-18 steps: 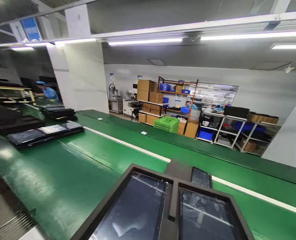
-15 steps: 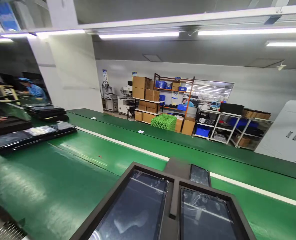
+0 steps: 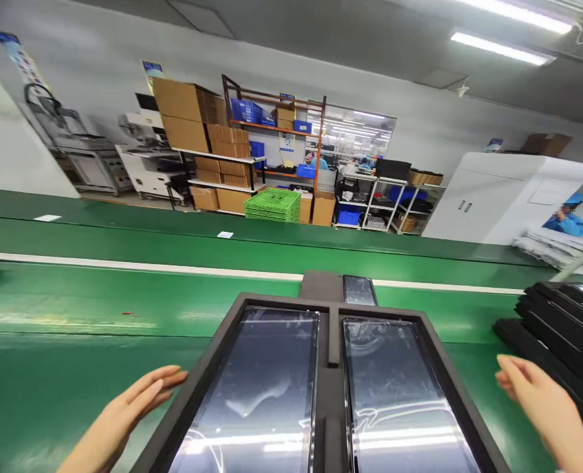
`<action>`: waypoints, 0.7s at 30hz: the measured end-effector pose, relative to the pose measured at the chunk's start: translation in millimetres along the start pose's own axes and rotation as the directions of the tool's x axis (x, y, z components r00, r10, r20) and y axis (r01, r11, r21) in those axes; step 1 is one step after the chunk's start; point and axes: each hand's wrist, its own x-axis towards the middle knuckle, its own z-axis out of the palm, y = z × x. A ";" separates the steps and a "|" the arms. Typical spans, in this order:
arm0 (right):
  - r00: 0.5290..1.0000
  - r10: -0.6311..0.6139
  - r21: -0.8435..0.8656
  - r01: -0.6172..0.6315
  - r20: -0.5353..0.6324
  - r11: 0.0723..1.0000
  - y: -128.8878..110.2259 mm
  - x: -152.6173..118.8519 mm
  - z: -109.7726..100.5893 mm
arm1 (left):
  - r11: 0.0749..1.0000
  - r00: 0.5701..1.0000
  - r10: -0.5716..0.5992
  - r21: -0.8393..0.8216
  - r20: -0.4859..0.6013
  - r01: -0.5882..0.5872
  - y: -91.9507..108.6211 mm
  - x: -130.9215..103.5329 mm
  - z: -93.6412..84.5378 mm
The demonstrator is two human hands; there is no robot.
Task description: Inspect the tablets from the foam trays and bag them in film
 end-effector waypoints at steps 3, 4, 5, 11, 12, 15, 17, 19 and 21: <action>0.980 0.003 -0.001 -0.003 0.201 1.000 -65.8 -2.5 -11.5 | 0.965 0.970 0.232 0.108 0.069 -0.239 36.6 -12.8 5.5; 0.962 -0.117 -0.084 0.141 0.245 0.986 -93.0 -8.1 -6.8 | 0.930 0.950 0.295 0.195 0.104 -0.310 49.3 -16.1 11.3; 0.913 -0.260 -0.102 0.305 0.313 0.947 -119.7 -15.4 2.5 | 0.890 0.931 0.328 0.279 0.157 -0.361 60.1 -18.4 18.0; 0.479 -0.674 0.009 0.811 0.562 0.584 -210.4 -55.2 103.2 | 0.864 0.892 0.200 0.356 0.405 -0.356 76.8 -19.7 37.6; 0.482 -0.682 -0.004 0.818 0.550 0.575 -214.1 -57.7 116.9 | 0.869 0.892 0.197 0.349 0.408 -0.352 75.7 -19.8 36.5; 0.516 -0.700 -0.044 0.819 0.494 0.572 -218.7 -60.3 142.0 | 0.882 0.885 0.208 0.313 0.416 -0.354 72.5 -20.8 33.7; 0.529 -0.712 -0.055 0.818 0.462 0.573 -219.3 -60.1 148.8 | 0.899 0.891 0.204 0.282 0.406 -0.335 69.5 -20.3 33.7; 0.534 -0.716 -0.052 0.816 0.449 0.576 -218.4 -59.3 152.1 | 0.921 0.898 0.204 0.234 0.390 -0.311 64.5 -16.9 34.4; 0.530 -0.715 -0.040 0.815 0.455 0.578 -215.8 -58.1 155.4 | 0.938 0.904 0.204 0.188 0.375 -0.290 58.5 -10.1 34.5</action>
